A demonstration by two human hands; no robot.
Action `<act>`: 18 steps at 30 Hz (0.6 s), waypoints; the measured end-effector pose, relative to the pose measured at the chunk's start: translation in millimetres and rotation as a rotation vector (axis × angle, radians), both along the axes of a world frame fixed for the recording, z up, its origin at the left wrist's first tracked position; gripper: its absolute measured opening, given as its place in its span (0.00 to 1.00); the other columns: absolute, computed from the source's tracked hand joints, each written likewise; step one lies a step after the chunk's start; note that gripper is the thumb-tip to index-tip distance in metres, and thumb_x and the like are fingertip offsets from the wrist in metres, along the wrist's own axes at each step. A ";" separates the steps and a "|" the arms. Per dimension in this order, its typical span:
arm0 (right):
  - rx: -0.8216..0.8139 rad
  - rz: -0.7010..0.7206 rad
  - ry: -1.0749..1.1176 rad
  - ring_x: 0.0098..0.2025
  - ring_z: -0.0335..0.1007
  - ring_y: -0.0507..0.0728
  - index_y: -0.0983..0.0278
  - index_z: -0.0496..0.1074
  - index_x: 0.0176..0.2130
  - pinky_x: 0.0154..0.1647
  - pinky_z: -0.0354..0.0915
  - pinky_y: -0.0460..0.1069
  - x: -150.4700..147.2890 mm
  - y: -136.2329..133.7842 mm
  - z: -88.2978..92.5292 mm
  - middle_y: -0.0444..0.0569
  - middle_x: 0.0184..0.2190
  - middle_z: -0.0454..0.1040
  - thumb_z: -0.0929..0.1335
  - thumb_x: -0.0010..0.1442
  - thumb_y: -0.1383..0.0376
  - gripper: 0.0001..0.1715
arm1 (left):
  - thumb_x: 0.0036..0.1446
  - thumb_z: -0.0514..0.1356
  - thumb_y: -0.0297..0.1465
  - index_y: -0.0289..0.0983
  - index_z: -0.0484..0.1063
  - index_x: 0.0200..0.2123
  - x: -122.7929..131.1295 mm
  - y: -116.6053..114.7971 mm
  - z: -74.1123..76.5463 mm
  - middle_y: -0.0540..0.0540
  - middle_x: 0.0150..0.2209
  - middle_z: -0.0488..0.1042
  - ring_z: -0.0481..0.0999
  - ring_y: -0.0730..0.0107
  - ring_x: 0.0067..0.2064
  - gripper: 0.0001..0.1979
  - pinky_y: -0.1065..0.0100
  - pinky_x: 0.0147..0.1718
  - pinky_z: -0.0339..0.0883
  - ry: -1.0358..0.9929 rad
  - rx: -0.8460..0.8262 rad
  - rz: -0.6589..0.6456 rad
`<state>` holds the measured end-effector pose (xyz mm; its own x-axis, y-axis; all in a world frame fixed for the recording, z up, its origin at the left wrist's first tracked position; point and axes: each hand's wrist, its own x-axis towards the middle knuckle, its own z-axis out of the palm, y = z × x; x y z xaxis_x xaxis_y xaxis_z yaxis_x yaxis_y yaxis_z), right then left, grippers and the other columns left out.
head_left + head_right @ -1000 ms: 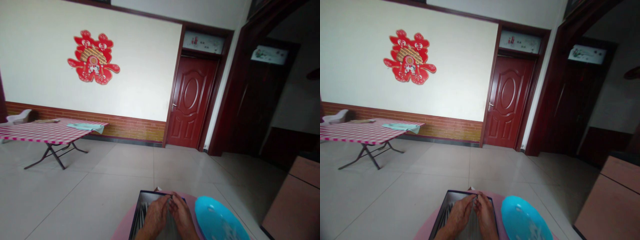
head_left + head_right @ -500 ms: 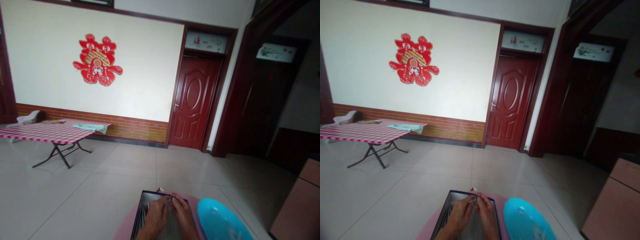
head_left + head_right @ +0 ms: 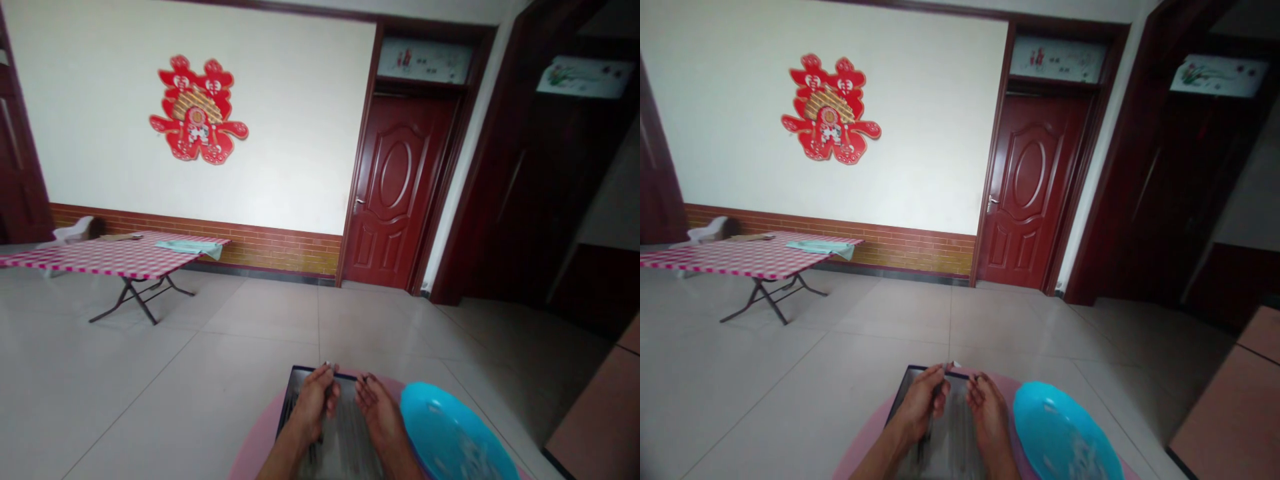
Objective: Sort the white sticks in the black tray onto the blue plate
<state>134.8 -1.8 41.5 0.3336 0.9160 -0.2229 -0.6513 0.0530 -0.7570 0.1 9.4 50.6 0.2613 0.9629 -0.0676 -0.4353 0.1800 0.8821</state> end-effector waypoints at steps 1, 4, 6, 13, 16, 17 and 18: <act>-0.009 0.017 0.007 0.28 0.73 0.54 0.63 0.73 0.28 0.27 0.67 0.46 0.0 0.0 0.3 0.45 0.27 0.78 0.77 0.29 0.62 0.22 | 0.45 0.63 0.44 0.34 0.70 0.41 -0.8 -0.2 2.2 0.56 0.20 0.65 0.54 0.82 0.14 0.24 0.76 0.12 0.44 -0.060 -0.027 -0.010; 0.012 0.027 -0.086 0.28 0.72 0.53 0.63 0.72 0.30 0.26 0.66 0.46 -3.9 -1.9 -0.5 0.45 0.26 0.77 0.76 0.31 0.59 0.22 | 0.44 0.65 0.43 0.33 0.70 0.43 -2.0 -0.7 3.7 0.56 0.21 0.66 0.56 0.82 0.15 0.25 0.76 0.12 0.46 -0.127 -0.051 -0.015; 0.028 0.013 -0.262 0.25 0.69 0.52 0.63 0.72 0.29 0.24 0.64 0.45 -9.0 -3.7 -0.8 0.43 0.23 0.75 0.74 0.37 0.55 0.20 | 0.45 0.65 0.41 0.32 0.68 0.47 -2.3 -0.9 1.8 0.56 0.20 0.65 0.56 0.82 0.15 0.28 0.77 0.12 0.45 -0.113 -0.047 -0.012; 0.015 0.062 -0.812 0.22 0.63 0.52 0.63 0.72 0.22 0.22 0.55 0.46 7.7 -10.4 31.5 0.42 0.16 0.69 0.68 0.44 0.57 0.12 | 0.55 0.59 0.36 0.37 0.56 0.62 -6.6 -0.4 -3.4 0.57 0.20 0.66 0.55 0.81 0.14 0.33 0.77 0.13 0.45 -0.005 -0.024 -0.015; 0.031 0.109 -1.177 0.25 0.62 0.52 0.63 0.71 0.18 0.27 0.54 0.46 51.2 -39.3 54.6 0.42 0.17 0.70 0.66 0.44 0.64 0.08 | 0.56 0.58 0.35 0.36 0.55 0.62 -7.0 -1.1 -4.1 0.56 0.20 0.66 0.55 0.81 0.14 0.32 0.77 0.12 0.45 0.003 -0.029 -0.023; 0.011 0.128 -1.390 0.24 0.61 0.52 0.63 0.71 0.17 0.28 0.53 0.47 68.7 -53.5 60.1 0.42 0.17 0.69 0.65 0.45 0.65 0.10 | 0.56 0.58 0.35 0.35 0.55 0.62 -6.7 -1.2 -4.6 0.56 0.20 0.66 0.55 0.81 0.14 0.32 0.77 0.12 0.45 0.003 -0.028 -0.020; -0.033 0.165 -1.540 0.24 0.61 0.52 0.63 0.71 0.17 0.27 0.53 0.47 86.3 -68.5 64.0 0.42 0.17 0.69 0.63 0.45 0.67 0.10 | 0.56 0.58 0.35 0.35 0.55 0.62 -6.1 -1.1 -5.0 0.56 0.20 0.66 0.55 0.81 0.14 0.32 0.77 0.12 0.46 0.001 -0.027 -0.017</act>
<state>221.0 -70.3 105.5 0.1506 0.9662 0.2091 0.7347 0.0321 -0.6776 -6.0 8.3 45.6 0.2771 0.9563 -0.0937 -0.4314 0.2110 0.8771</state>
